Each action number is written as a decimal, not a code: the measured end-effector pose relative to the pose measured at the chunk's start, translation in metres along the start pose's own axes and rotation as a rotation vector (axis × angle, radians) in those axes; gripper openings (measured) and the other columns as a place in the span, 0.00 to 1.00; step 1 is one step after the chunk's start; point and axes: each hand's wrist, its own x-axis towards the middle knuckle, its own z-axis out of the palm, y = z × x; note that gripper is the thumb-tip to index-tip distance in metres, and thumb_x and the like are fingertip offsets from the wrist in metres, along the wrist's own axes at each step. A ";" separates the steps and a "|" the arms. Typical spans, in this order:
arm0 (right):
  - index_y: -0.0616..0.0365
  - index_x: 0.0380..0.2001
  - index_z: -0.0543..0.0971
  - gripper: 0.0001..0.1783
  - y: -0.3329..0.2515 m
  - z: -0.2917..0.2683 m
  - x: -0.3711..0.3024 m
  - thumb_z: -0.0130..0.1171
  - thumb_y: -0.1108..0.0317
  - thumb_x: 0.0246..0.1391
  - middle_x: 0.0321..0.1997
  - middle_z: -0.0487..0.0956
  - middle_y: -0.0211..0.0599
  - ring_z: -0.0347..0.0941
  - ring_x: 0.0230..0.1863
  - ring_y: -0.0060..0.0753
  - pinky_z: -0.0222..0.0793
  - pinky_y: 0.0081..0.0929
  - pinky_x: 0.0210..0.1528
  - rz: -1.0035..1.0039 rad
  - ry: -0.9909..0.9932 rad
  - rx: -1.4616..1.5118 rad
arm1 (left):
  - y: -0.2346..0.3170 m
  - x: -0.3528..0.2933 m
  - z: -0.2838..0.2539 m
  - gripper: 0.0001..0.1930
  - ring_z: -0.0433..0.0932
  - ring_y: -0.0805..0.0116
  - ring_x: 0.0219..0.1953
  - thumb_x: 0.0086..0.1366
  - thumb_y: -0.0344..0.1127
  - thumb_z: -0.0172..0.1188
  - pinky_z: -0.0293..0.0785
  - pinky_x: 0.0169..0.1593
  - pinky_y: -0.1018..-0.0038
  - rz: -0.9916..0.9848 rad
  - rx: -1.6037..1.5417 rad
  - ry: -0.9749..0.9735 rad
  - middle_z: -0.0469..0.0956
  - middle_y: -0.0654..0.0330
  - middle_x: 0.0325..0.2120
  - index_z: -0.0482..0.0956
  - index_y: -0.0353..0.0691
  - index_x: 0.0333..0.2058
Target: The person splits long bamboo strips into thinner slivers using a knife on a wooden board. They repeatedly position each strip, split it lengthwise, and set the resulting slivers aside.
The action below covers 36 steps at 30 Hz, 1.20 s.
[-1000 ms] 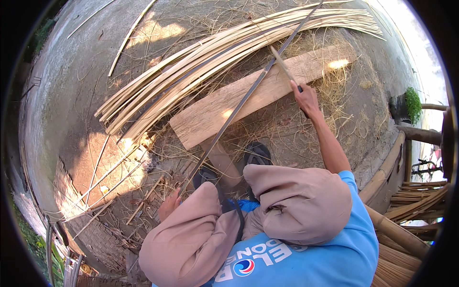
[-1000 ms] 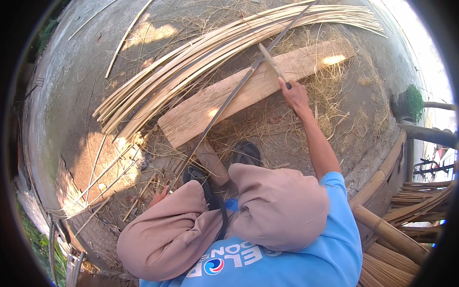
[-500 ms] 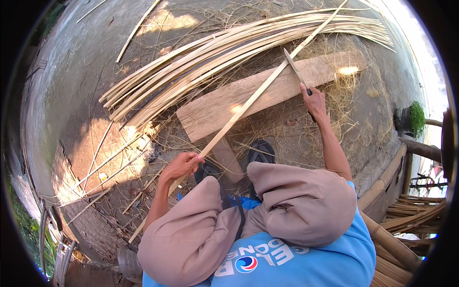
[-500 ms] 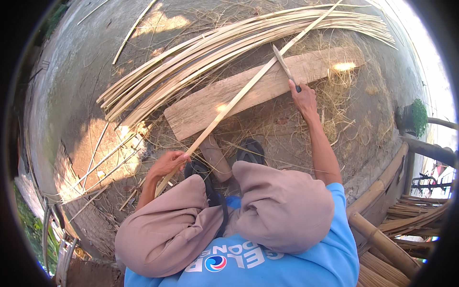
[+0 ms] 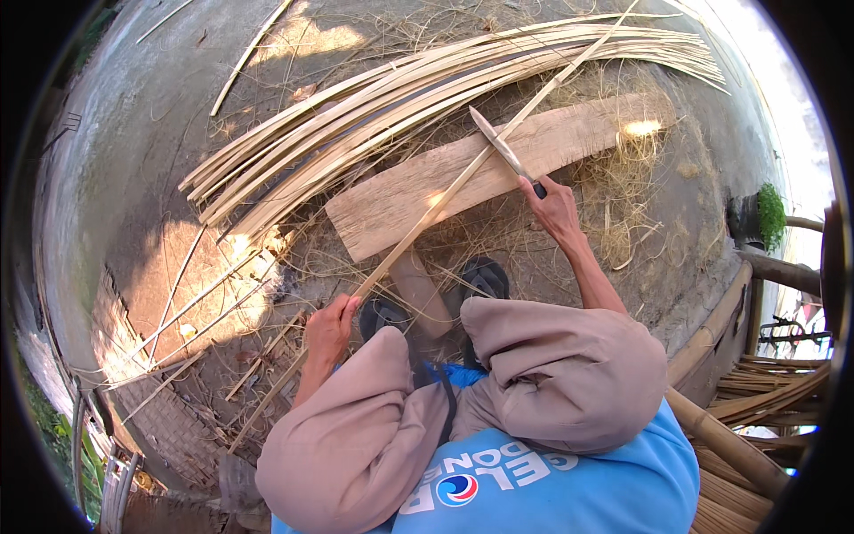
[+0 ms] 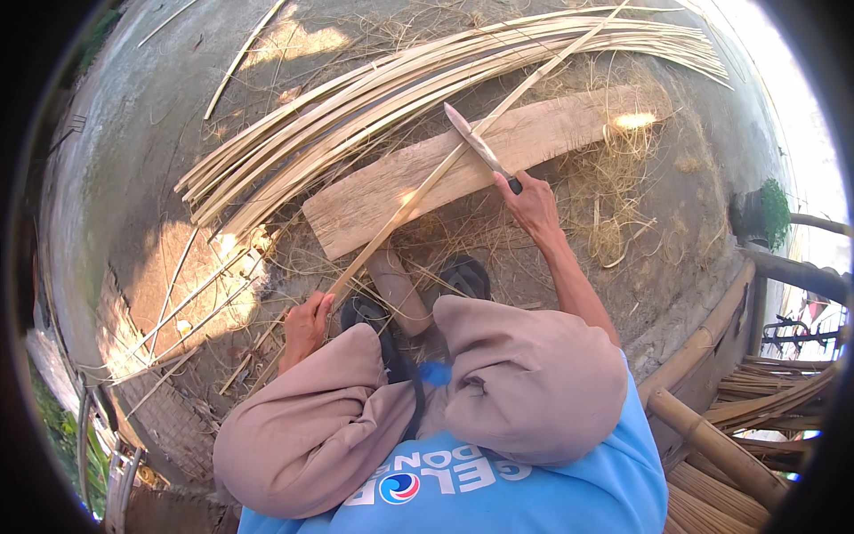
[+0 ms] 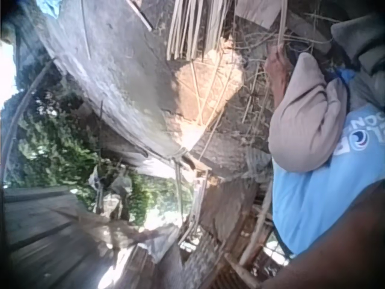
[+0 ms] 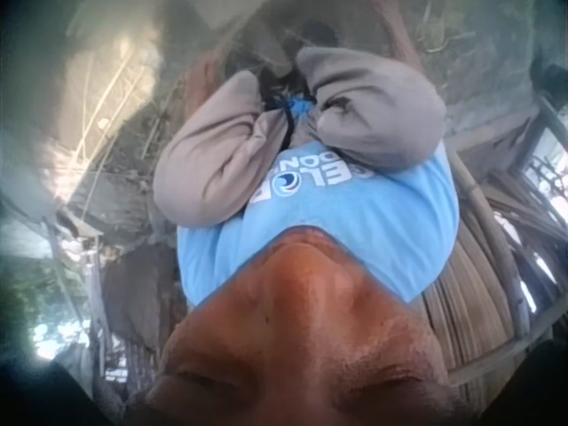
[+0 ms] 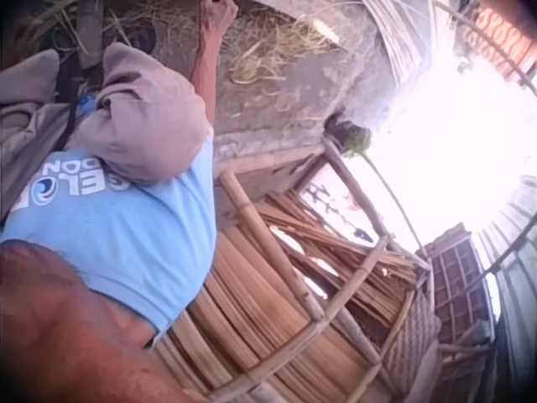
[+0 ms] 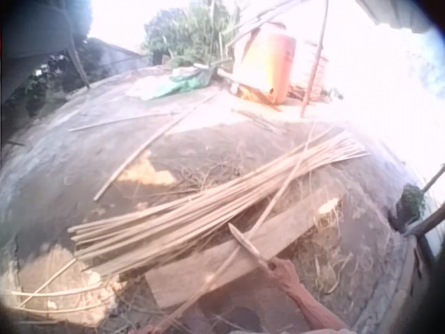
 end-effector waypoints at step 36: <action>0.62 0.26 0.76 0.31 -0.022 0.053 -0.080 0.60 0.40 0.65 0.22 0.78 0.49 0.77 0.22 0.49 0.71 0.44 0.26 -0.547 -0.131 -0.111 | -0.044 0.025 -0.054 0.32 0.49 0.84 0.13 0.71 0.67 0.57 0.42 0.18 0.80 -0.702 -0.698 -0.877 0.53 0.78 0.12 0.67 0.47 0.19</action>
